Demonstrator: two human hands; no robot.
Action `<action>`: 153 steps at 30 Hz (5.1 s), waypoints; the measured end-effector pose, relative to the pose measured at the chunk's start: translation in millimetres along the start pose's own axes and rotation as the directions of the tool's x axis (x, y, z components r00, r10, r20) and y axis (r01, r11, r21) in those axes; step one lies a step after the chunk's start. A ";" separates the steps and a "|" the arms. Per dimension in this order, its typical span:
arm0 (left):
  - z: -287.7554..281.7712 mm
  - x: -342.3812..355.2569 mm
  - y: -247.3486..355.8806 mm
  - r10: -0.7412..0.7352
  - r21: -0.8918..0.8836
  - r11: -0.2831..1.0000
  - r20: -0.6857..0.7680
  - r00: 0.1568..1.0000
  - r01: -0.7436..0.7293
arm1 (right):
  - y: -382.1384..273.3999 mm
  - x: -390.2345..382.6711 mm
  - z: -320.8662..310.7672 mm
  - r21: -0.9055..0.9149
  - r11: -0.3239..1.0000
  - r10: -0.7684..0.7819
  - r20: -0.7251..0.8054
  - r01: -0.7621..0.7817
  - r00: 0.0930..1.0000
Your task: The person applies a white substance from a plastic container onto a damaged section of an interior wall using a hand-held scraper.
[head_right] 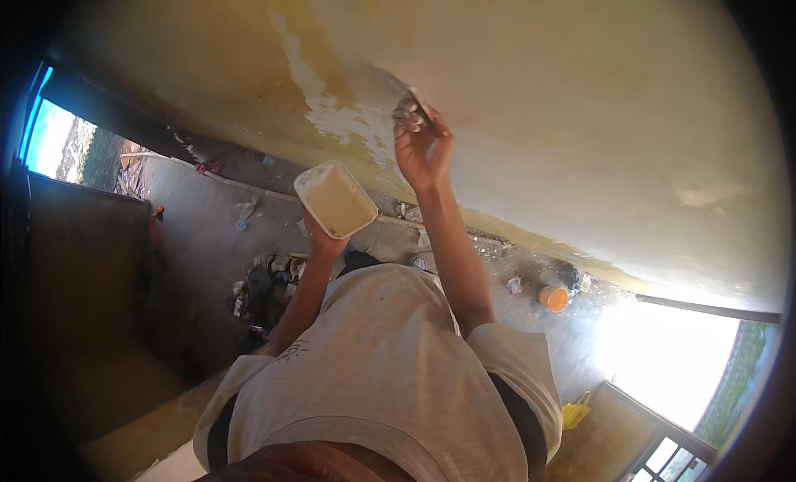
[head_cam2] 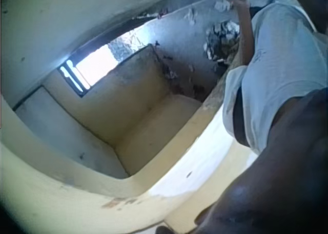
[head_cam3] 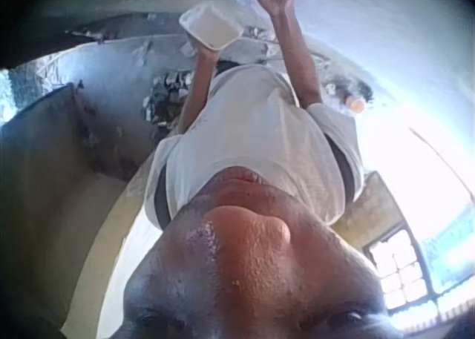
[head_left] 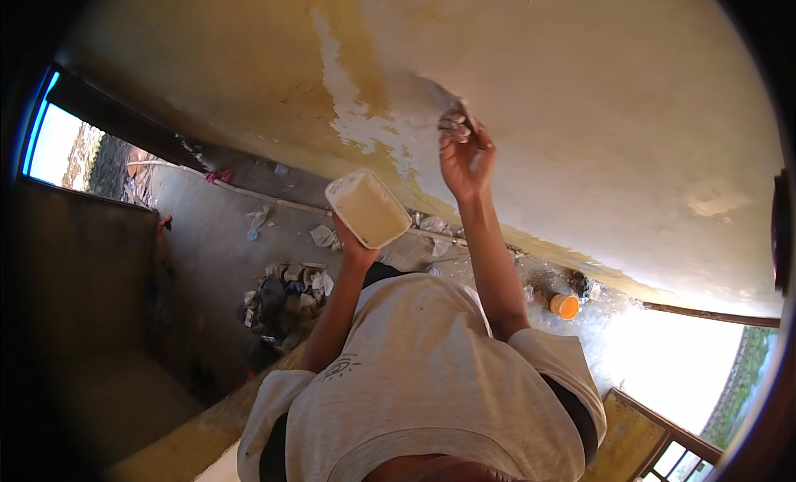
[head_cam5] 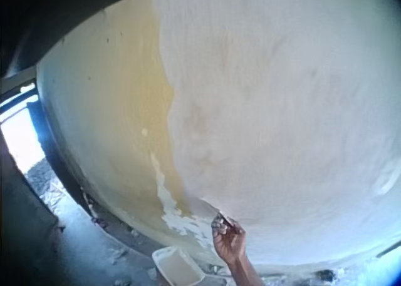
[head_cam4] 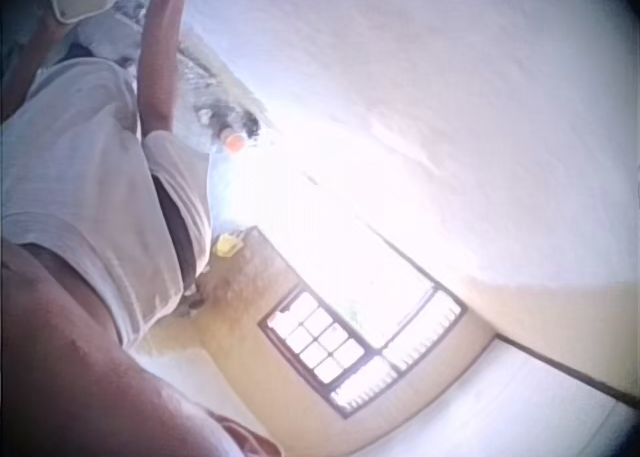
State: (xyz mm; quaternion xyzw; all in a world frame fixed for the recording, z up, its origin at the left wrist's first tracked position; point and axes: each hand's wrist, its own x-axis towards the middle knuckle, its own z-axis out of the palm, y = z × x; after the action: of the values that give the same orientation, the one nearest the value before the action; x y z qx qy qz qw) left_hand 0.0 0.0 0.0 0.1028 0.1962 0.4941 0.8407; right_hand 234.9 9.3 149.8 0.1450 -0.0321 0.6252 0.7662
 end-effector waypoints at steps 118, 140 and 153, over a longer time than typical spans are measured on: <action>13.4 16.6 -15.3 -0.112 0.019 0.993 -0.051 0.992 0.113 | 21.6 -33.4 -25.5 -0.218 0.951 0.120 -0.387 -0.218 0.914; 3.7 14.6 -5.2 -0.099 -0.052 0.994 -0.066 0.993 0.096 | 29.1 -35.4 -38.2 -0.429 0.883 -0.025 -0.445 -0.189 0.895; -5.4 25.3 -6.7 -0.074 0.007 0.997 -0.074 0.995 0.074 | -24.5 -9.8 50.5 -0.069 0.981 -0.173 0.124 0.182 0.977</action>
State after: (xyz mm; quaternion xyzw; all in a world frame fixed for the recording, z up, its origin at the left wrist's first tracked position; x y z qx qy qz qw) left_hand 13.9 18.7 -13.1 0.0811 0.2330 0.4651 0.8502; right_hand 263.2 -17.6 191.3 0.1532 -0.0890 0.5428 0.8210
